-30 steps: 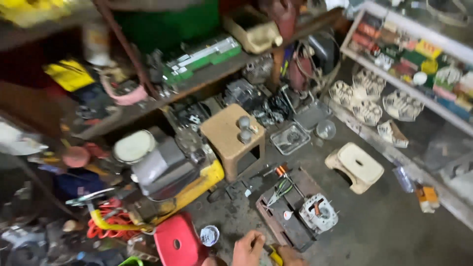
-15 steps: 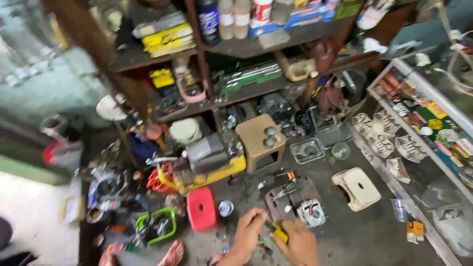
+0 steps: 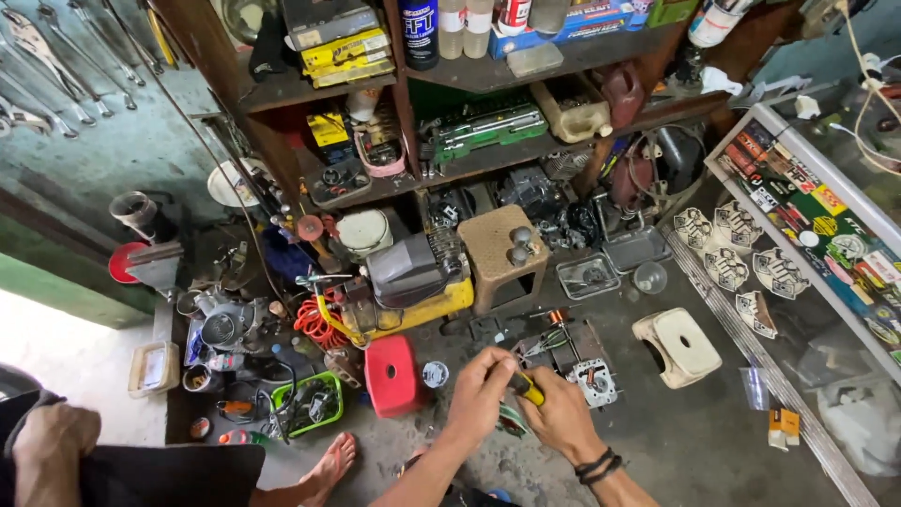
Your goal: The person uses pliers to strip and twist wires, then works on a small electrical component with copper windings, using pliers to adjust parts and insert a small metal piece.
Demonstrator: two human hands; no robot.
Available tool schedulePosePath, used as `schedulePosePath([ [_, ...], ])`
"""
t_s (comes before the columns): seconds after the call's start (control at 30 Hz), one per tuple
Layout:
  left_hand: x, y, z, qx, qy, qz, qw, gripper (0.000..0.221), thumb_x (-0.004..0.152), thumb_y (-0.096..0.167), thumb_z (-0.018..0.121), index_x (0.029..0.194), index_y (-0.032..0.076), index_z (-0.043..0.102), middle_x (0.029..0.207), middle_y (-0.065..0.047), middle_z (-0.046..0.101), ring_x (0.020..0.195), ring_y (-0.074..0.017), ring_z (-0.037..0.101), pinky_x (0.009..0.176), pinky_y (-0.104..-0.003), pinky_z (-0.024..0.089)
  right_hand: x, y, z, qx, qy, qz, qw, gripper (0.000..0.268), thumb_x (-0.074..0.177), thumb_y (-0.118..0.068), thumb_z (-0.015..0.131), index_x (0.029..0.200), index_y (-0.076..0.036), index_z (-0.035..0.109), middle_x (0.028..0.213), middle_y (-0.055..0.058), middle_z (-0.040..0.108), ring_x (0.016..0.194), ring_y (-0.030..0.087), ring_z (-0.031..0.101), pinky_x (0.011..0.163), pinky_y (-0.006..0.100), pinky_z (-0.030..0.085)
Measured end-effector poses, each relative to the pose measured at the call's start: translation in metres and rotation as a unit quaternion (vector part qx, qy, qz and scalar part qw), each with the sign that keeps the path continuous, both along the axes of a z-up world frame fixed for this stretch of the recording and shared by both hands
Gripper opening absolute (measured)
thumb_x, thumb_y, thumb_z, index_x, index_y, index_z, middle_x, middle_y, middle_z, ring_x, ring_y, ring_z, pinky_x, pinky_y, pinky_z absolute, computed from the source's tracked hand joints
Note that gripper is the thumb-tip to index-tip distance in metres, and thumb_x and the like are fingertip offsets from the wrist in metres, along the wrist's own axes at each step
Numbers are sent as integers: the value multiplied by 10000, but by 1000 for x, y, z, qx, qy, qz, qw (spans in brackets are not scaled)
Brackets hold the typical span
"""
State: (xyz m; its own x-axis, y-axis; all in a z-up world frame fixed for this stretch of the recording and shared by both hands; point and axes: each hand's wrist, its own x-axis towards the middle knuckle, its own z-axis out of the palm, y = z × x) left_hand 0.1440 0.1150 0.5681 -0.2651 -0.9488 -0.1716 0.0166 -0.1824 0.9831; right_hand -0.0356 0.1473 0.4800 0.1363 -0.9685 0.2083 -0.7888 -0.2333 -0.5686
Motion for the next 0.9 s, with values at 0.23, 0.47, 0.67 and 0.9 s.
schedulePosePath([
  [0.23,4,-13,7,34,3,50,998,161,1014,185,605,902,104,686,625,9,481,608,-121,451,628,-298,374,14,-6,33,-49,76,-27,996,226,863,-272,702,963,-145,544,751,79,605,611,327,585,499,451,415],
  [0.47,12,-17,47,59,114,-32,991,229,1026,147,558,925,-1,701,656,-64,530,632,-160,495,675,-305,403,5,7,101,20,130,-42,990,335,991,-489,609,862,-195,515,766,41,564,659,276,496,536,418,376],
  [0.67,12,-16,55,19,124,-96,987,246,991,119,586,1132,-4,745,750,-74,617,752,-180,596,779,-332,477,-5,13,124,101,64,-63,991,305,992,-481,615,896,-195,569,729,15,587,578,244,539,514,384,364],
  [0.9,17,-9,99,-53,-8,-91,994,239,923,180,712,1125,76,788,898,-58,803,848,-154,769,757,-288,595,-10,21,123,98,-7,-52,994,254,1004,-373,630,905,-146,575,683,47,544,551,223,493,557,347,340],
])
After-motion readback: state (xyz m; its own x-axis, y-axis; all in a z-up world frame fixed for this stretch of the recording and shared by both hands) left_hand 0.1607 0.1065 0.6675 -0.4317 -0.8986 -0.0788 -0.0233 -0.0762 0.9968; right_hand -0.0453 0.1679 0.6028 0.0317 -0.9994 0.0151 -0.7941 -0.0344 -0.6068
